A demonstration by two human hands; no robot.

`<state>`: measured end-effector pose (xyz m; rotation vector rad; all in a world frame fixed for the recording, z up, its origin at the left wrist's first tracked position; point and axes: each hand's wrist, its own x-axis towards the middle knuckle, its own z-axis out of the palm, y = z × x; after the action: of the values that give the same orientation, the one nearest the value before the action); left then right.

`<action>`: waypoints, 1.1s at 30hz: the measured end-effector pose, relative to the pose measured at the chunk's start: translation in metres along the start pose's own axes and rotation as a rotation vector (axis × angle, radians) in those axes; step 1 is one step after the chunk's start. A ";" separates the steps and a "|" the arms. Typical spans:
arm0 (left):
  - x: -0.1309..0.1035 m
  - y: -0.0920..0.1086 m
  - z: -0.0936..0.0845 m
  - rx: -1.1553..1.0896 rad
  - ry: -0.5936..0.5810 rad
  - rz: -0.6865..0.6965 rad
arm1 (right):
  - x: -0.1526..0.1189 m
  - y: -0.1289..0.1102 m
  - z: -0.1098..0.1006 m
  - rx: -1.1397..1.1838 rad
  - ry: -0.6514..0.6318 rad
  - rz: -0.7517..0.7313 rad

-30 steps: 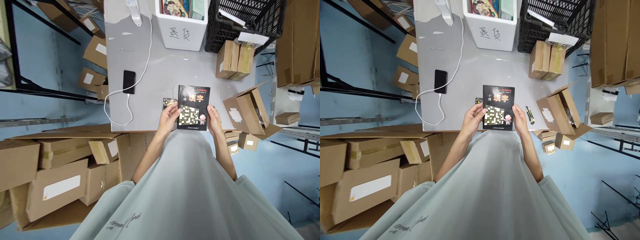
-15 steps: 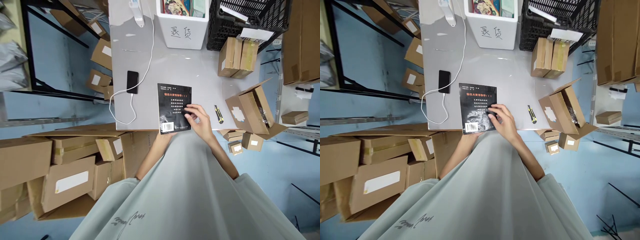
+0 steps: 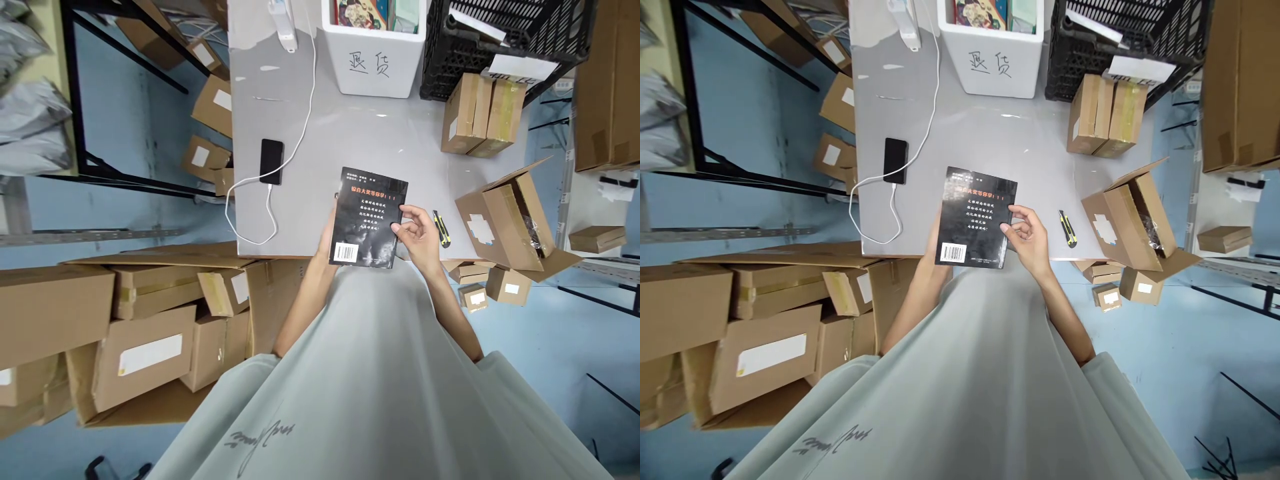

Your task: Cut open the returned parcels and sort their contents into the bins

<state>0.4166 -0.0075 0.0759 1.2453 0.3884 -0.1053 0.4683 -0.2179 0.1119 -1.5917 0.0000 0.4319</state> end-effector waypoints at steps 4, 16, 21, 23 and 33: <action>0.000 0.008 -0.013 -0.111 0.022 -0.050 | 0.005 0.002 -0.012 -0.004 0.035 -0.014; -0.017 0.023 -0.002 0.163 0.079 0.181 | 0.010 -0.002 -0.021 -0.028 0.088 -0.058; -0.017 0.030 -0.003 0.331 0.112 0.355 | 0.003 -0.015 -0.023 -0.083 0.041 -0.165; -0.016 0.033 -0.004 0.369 0.154 0.387 | -0.001 -0.016 -0.023 -0.113 0.049 -0.192; -0.021 0.036 -0.005 0.394 0.134 0.430 | -0.007 -0.013 -0.024 -0.083 0.024 -0.166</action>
<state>0.4067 0.0057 0.1141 1.7053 0.2117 0.2830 0.4721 -0.2417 0.1268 -1.6639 -0.1320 0.2861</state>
